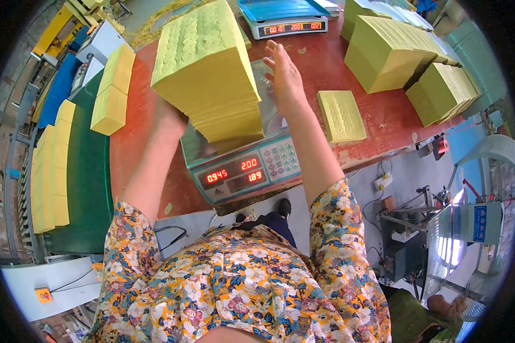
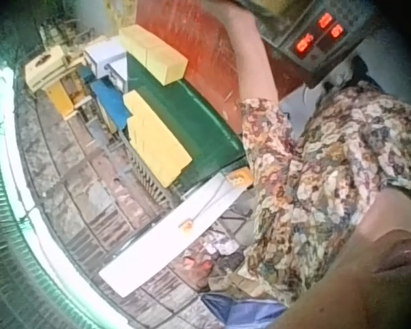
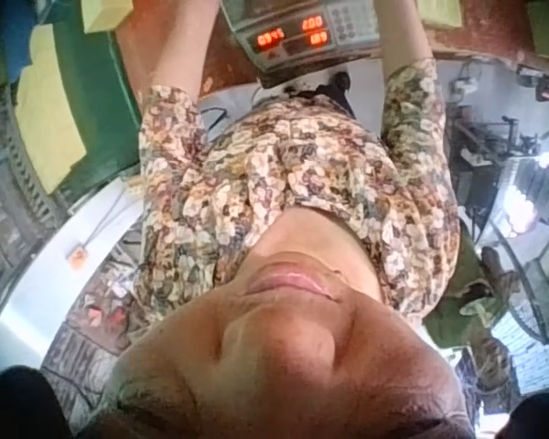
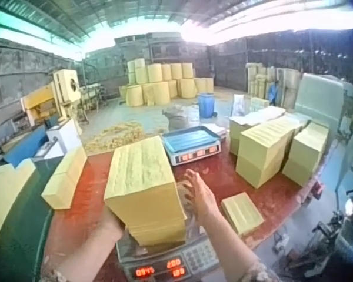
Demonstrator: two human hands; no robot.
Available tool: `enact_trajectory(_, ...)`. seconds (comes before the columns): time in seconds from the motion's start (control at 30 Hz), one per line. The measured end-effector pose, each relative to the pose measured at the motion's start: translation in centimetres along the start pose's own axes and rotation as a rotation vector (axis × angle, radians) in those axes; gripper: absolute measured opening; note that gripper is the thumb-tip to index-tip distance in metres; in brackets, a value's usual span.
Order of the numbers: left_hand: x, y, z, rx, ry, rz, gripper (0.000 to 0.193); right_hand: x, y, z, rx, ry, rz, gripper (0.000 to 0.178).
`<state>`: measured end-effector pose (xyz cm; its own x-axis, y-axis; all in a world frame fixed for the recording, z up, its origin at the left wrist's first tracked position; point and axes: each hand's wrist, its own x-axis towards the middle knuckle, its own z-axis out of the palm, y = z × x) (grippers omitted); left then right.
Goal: Weigh stacks of paper on a digital scale and move them to a conveyor belt.
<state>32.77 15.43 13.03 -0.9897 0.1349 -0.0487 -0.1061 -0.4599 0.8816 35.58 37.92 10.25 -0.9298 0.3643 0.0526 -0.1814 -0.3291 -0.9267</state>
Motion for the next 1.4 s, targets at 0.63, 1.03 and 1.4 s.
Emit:
enact_trajectory(0.63,0.0,-1.6,0.4,-0.099,-0.184,0.025,0.047,-2.8,-1.5,3.7,-0.071,-0.101,0.023,0.061)
enact_trajectory(1.03,-1.0,1.1,2.3,0.027,-0.243,0.057,0.049,-3.9,1.0,1.9,-0.057,-0.056,-0.237,0.06)
enact_trajectory(1.4,-13.2,2.9,-4.9,0.367,-0.258,0.515,0.047,-26.8,4.7,1.8,0.181,0.307,-0.083,0.025)
